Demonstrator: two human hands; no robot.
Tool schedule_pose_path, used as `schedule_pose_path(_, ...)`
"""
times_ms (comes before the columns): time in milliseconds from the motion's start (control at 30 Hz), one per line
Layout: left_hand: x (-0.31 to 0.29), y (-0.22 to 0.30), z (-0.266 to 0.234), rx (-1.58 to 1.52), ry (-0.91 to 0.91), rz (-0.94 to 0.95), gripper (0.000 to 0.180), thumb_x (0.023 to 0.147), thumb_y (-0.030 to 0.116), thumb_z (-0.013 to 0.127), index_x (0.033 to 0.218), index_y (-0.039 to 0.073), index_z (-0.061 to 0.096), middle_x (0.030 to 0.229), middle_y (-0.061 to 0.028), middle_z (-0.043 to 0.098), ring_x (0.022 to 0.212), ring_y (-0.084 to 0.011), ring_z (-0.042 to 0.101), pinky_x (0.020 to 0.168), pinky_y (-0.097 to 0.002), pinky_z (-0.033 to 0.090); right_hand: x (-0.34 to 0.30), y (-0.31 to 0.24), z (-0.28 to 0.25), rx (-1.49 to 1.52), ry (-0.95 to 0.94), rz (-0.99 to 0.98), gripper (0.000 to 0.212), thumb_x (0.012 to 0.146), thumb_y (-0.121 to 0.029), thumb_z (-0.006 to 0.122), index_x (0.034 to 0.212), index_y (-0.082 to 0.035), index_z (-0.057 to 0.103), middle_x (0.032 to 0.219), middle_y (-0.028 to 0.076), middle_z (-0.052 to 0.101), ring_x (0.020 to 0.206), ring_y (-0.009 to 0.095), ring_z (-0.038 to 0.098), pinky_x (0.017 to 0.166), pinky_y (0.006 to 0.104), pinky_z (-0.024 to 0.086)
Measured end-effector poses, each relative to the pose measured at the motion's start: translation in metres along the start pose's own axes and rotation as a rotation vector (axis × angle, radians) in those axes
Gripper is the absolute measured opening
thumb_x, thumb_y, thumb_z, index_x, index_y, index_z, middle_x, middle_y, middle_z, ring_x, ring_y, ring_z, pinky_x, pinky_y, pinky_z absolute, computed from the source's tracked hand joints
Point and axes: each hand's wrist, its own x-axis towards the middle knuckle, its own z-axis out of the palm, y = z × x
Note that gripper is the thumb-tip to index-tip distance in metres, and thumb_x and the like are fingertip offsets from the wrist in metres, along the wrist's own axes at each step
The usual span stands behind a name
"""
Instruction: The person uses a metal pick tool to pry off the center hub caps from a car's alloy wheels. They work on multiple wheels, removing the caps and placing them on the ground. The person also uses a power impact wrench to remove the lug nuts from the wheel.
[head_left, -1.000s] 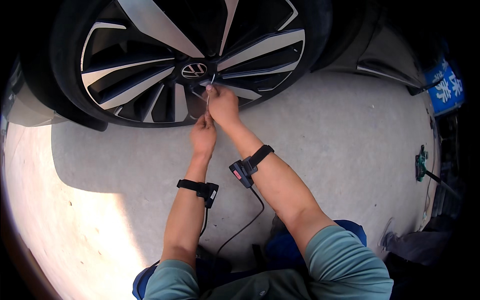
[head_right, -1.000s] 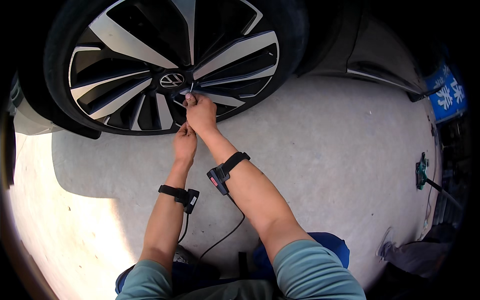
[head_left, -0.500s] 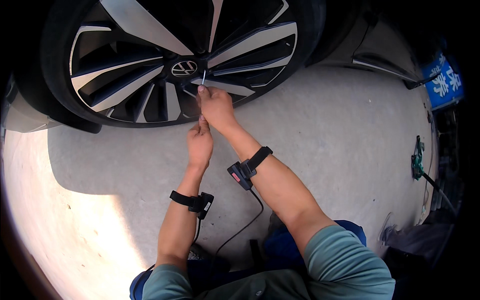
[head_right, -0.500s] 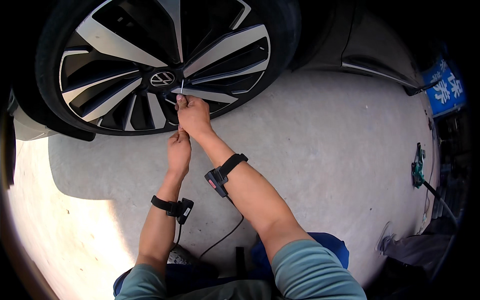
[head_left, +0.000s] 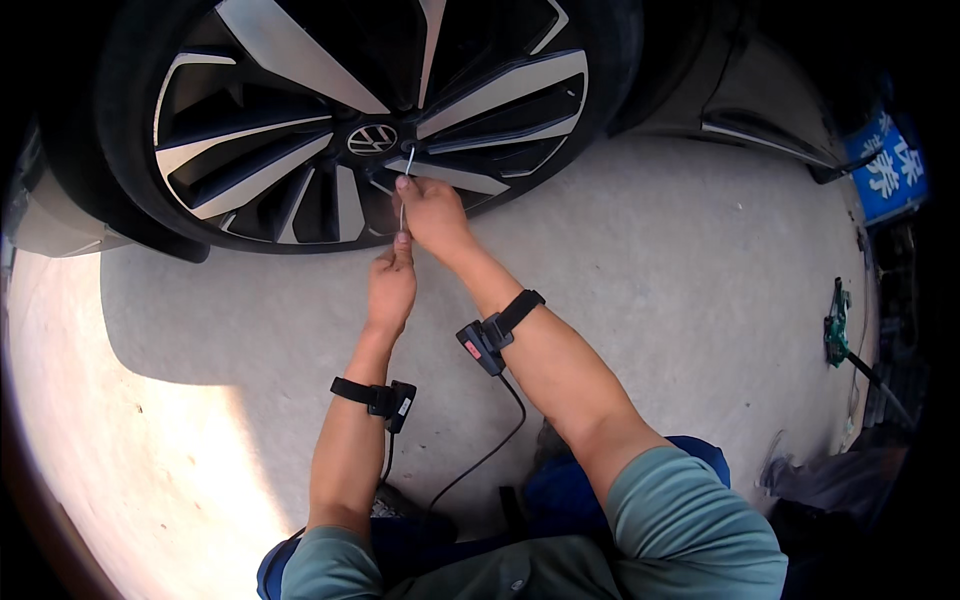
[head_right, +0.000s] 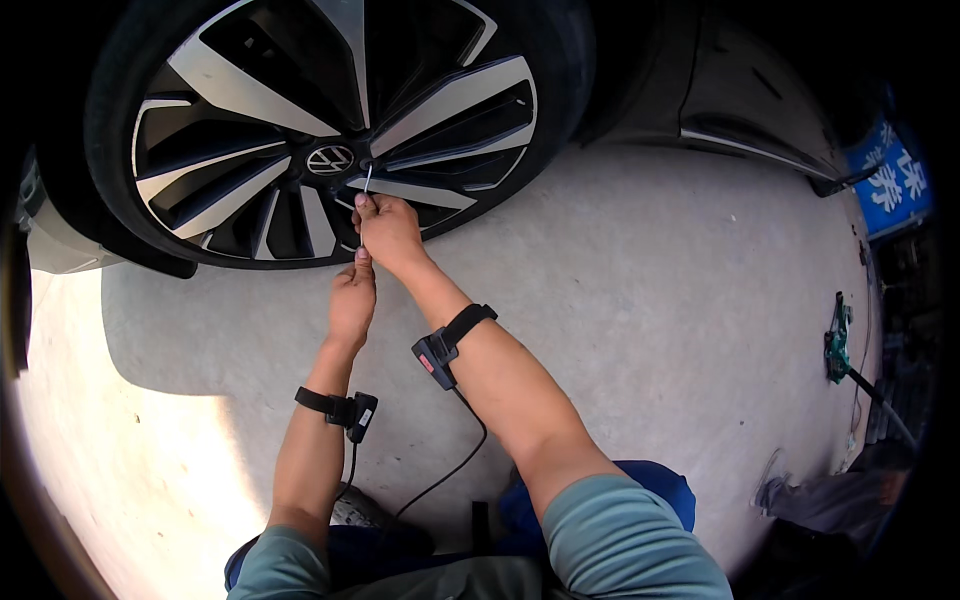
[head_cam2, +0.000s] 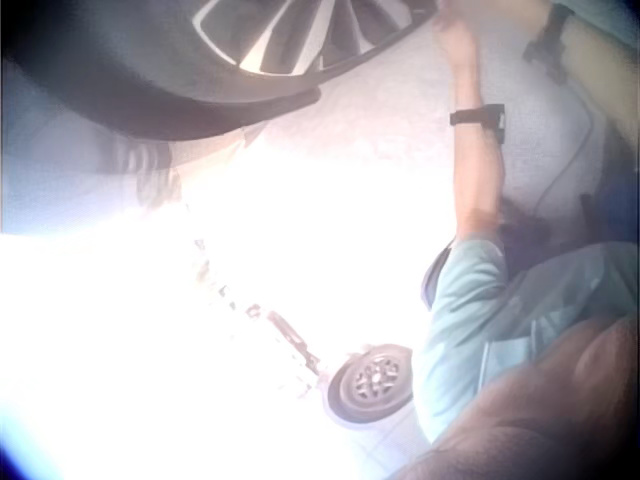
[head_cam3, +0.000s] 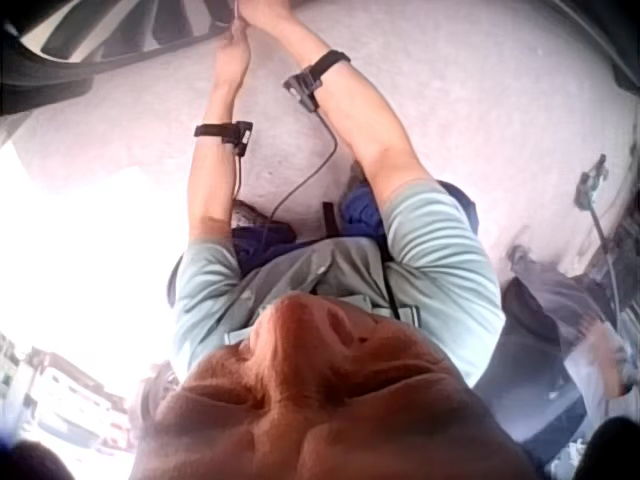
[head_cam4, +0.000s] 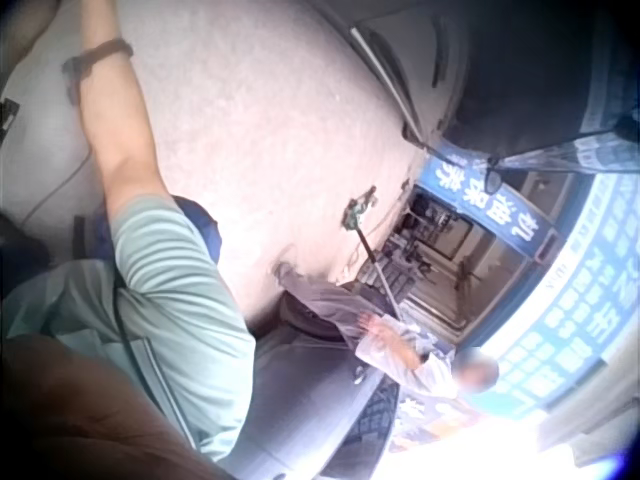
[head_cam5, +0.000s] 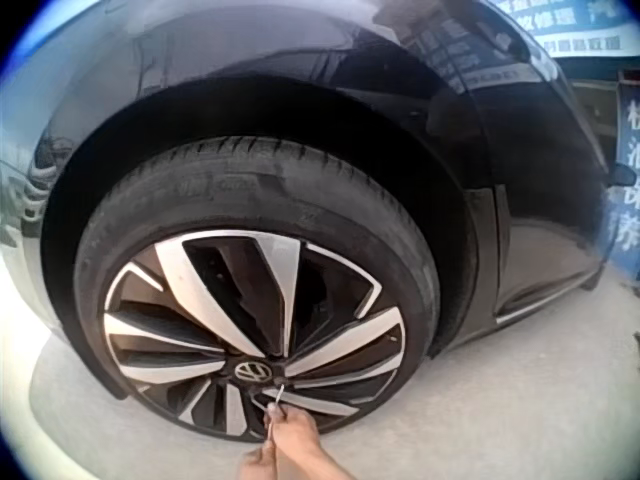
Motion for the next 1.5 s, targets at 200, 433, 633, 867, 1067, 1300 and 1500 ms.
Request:
schedule_pose_path(200,0.033,-0.054,-0.001,-0.056,-0.014,0.194,0.051,0.106,0.044,0.046,0.083,-0.001,0.055,0.068,0.0019,0.045,0.066,-0.0127,0.037,0.059,-0.0308,0.036,0.006,0.014,0.0,0.138,-0.162,0.05,0.034,0.1,-0.03,0.059,0.087,0.0,0.066,0.072,0.004,0.065,0.06,0.012,0.06,0.052,0.0308,0.048)
schedule_pose_path(433,0.007,-0.064,-0.042,0.245,0.114,0.298,0.046,0.101,0.034,0.057,0.074,-0.003,0.057,0.058,-0.0131,0.043,0.058,-0.0171,0.034,0.052,-0.0339,0.035,0.002,-0.011,-0.016,0.453,-0.251,0.212,0.049,0.093,-0.049,0.067,0.093,0.0,0.061,0.072,0.005,0.058,0.054,0.008,0.05,0.042,0.0198,0.034)
schedule_pose_path(633,0.003,-0.027,-0.089,0.401,0.211,0.609,0.05,0.101,0.035,0.06,0.073,-0.005,0.05,0.059,-0.0062,0.031,0.058,-0.0122,0.029,0.049,-0.035,0.03,0.01,-0.043,-0.028,0.711,-0.524,0.492,0.053,0.092,-0.056,0.065,0.085,-0.004,0.058,0.073,0.006,0.058,0.052,0.007,0.049,0.038,0.0164,0.029)
schedule_pose_path(867,-0.008,0.005,-0.099,0.282,0.145,0.444,0.055,0.101,0.04,0.058,0.069,-0.003,0.046,0.058,-0.0024,0.03,0.059,-0.0109,0.03,0.05,-0.0328,0.028,0.011,-0.047,-0.026,1.161,-0.697,0.523,0.042,0.103,-0.05,0.046,0.1,-0.01,0.056,0.082,0.003,0.056,0.054,0.007,0.047,0.04,0.0158,0.031)
schedule_pose_path(1067,-0.009,0.004,-0.091,0.129,0.036,0.346,0.057,0.102,0.043,0.056,0.07,-0.003,0.046,0.06,0.0023,0.033,0.062,-0.0095,0.03,0.051,-0.031,0.027,0.013,-0.047,-0.024,1.323,-0.719,0.553,0.043,0.104,-0.052,0.042,0.102,-0.011,0.055,0.089,0.003,0.058,0.056,0.007,0.051,0.039,0.0151,0.034)
schedule_pose_path(1300,-0.002,0.004,-0.083,0.095,-0.012,0.369,0.057,0.102,0.044,0.056,0.07,-0.003,0.047,0.061,0.0015,0.032,0.063,-0.0097,0.029,0.052,-0.0318,0.025,0.005,-0.051,-0.038,1.25,-0.668,0.384,0.037,0.098,-0.048,0.058,0.1,-0.011,0.059,0.092,0.005,0.062,0.059,0.008,0.053,0.04,0.0147,0.035)
schedule_pose_path(1500,0.001,-0.005,-0.104,0.015,0.067,0.224,0.059,0.101,0.048,0.055,0.065,0.003,0.042,0.061,0.0051,0.032,0.061,-0.0083,0.028,0.053,-0.0297,0.023,0.012,-0.039,-0.02,0.753,-0.262,0.275,0.016,0.097,-0.025,0.061,0.099,-0.01,0.064,0.086,0.0,0.062,0.066,0.009,0.056,0.051,0.0221,0.041)
